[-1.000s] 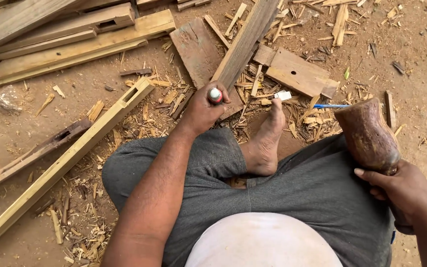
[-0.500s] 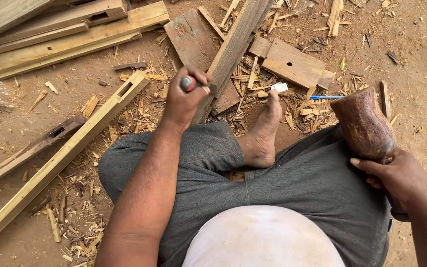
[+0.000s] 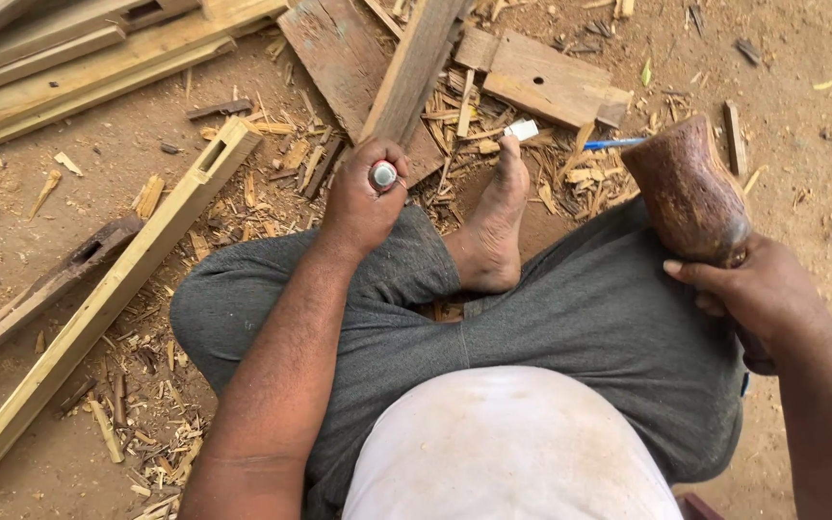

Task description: Using a chisel and a wooden mallet to carve a mortise into a wooden beam while sitting on the ground.

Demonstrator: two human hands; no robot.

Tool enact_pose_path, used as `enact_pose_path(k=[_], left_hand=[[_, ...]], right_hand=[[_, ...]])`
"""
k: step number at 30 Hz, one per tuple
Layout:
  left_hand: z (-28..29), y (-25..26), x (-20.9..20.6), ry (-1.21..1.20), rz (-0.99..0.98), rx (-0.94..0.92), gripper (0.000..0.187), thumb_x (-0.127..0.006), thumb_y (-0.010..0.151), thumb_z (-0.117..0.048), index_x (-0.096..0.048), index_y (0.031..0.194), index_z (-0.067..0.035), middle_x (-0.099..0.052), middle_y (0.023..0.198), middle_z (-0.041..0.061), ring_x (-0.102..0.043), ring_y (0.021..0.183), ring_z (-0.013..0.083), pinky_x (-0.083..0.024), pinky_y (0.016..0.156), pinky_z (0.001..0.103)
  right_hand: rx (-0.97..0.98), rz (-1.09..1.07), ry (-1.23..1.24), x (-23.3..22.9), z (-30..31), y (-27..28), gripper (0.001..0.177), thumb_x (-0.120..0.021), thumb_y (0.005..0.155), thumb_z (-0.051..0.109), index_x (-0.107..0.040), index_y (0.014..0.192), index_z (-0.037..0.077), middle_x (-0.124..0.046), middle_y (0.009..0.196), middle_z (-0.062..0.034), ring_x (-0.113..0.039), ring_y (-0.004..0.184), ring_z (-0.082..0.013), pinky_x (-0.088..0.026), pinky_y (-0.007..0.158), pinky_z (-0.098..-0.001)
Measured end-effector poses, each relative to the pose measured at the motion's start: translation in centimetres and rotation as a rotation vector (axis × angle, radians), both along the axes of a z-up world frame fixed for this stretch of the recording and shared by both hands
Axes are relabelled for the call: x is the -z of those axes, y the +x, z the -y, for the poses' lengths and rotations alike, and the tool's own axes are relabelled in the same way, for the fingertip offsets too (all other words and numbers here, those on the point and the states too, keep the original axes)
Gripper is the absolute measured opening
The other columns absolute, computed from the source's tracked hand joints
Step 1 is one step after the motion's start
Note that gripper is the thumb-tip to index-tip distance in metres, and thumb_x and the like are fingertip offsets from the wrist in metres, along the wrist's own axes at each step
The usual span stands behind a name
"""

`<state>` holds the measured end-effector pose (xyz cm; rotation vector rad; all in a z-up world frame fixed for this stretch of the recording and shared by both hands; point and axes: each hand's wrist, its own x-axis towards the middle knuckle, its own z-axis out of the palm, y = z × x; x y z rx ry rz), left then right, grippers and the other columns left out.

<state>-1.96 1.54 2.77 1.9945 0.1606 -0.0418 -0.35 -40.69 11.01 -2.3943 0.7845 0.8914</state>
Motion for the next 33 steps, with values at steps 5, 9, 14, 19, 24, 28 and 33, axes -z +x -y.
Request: enact_pose_path(k=[5, 9, 14, 19, 24, 28, 33], left_hand=[[0.0, -0.1, 0.0, -0.031, 0.015, 0.004, 0.021, -0.066, 0.083, 0.005, -0.057, 0.093, -0.011, -0.066, 0.101, 0.003, -0.07, 0.104, 0.0183, -0.058, 0.092, 0.034], [-0.2, 0.4, 0.0, -0.017, -0.012, 0.014, 0.02, -0.065, 0.084, 0.005, -0.056, 0.094, -0.01, -0.068, 0.103, 0.005, -0.071, 0.107, 0.0188, -0.058, 0.092, 0.035], [-0.4, 0.7, 2.1, -0.071, -0.06, -0.019, 0.02, -0.065, 0.089, 0.004, -0.057, 0.093, -0.014, -0.07, 0.109, 0.006, -0.069, 0.113, 0.0205, -0.059, 0.096, 0.038], [-1.8, 1.9, 5.1, -0.453, -0.096, -0.268, 0.023, -0.065, 0.09, 0.007, -0.059, 0.095, -0.014, -0.068, 0.111, 0.01, -0.07, 0.113, 0.0249, -0.06, 0.099, 0.044], [-5.6, 1.8, 2.9, -1.139, -0.14, -1.03, 0.027, -0.063, 0.085, 0.009, -0.059, 0.095, -0.015, -0.067, 0.099, 0.011, -0.072, 0.099, 0.0288, -0.06, 0.09, 0.054], [-4.8, 0.8, 2.9, -1.103, 0.069, -0.695, 0.023, -0.064, 0.086, 0.012, -0.057, 0.097, -0.007, -0.066, 0.099, 0.012, -0.074, 0.101, 0.0293, -0.064, 0.093, 0.052], [-3.1, 1.0, 3.7, -0.91, 0.105, -0.347, 0.028, -0.066, 0.087, 0.01, -0.056, 0.107, -0.007, -0.062, 0.104, 0.01, -0.072, 0.104, 0.0254, -0.065, 0.101, 0.044]], right_hand=[[0.022, 0.04, 0.115, 0.1, 0.5, -0.4, 0.042, -0.089, 0.079, 0.018, -0.068, 0.109, -0.004, -0.068, 0.079, -0.0093, -0.059, 0.061, -0.0186, -0.051, 0.058, -0.0353], [0.034, 0.013, 0.101, -0.5, -0.2, 0.0, 0.042, -0.088, 0.079, 0.018, -0.069, 0.11, -0.002, -0.07, 0.079, -0.0101, -0.061, 0.063, -0.0187, -0.054, 0.061, -0.0352], [-0.021, 0.005, 0.049, -1.4, -1.2, 0.1, 0.052, -0.088, 0.08, 0.023, -0.066, 0.12, -0.001, -0.071, 0.085, -0.0142, -0.064, 0.069, -0.0218, -0.055, 0.068, -0.0387], [-0.106, -0.011, -0.026, -2.3, -1.9, -0.7, 0.061, -0.088, 0.08, 0.029, -0.063, 0.127, -0.001, -0.075, 0.09, -0.0157, -0.071, 0.077, -0.0223, -0.06, 0.079, -0.0404], [-0.084, 0.018, -0.003, -1.6, -1.1, -1.1, 0.067, -0.091, 0.074, 0.029, -0.062, 0.128, 0.002, -0.074, 0.091, -0.0133, -0.071, 0.077, -0.0247, -0.059, 0.079, -0.0414], [-0.085, 0.03, 0.017, -1.0, -0.6, -0.9, 0.059, -0.089, 0.076, 0.029, -0.067, 0.122, -0.001, -0.074, 0.089, -0.016, -0.069, 0.076, -0.0246, -0.059, 0.076, -0.0419], [-0.134, -0.017, -0.021, -1.2, -0.9, -0.2, 0.055, -0.088, 0.078, 0.028, -0.07, 0.12, -0.003, -0.074, 0.087, -0.0177, -0.067, 0.073, -0.0251, -0.057, 0.076, -0.0432]])
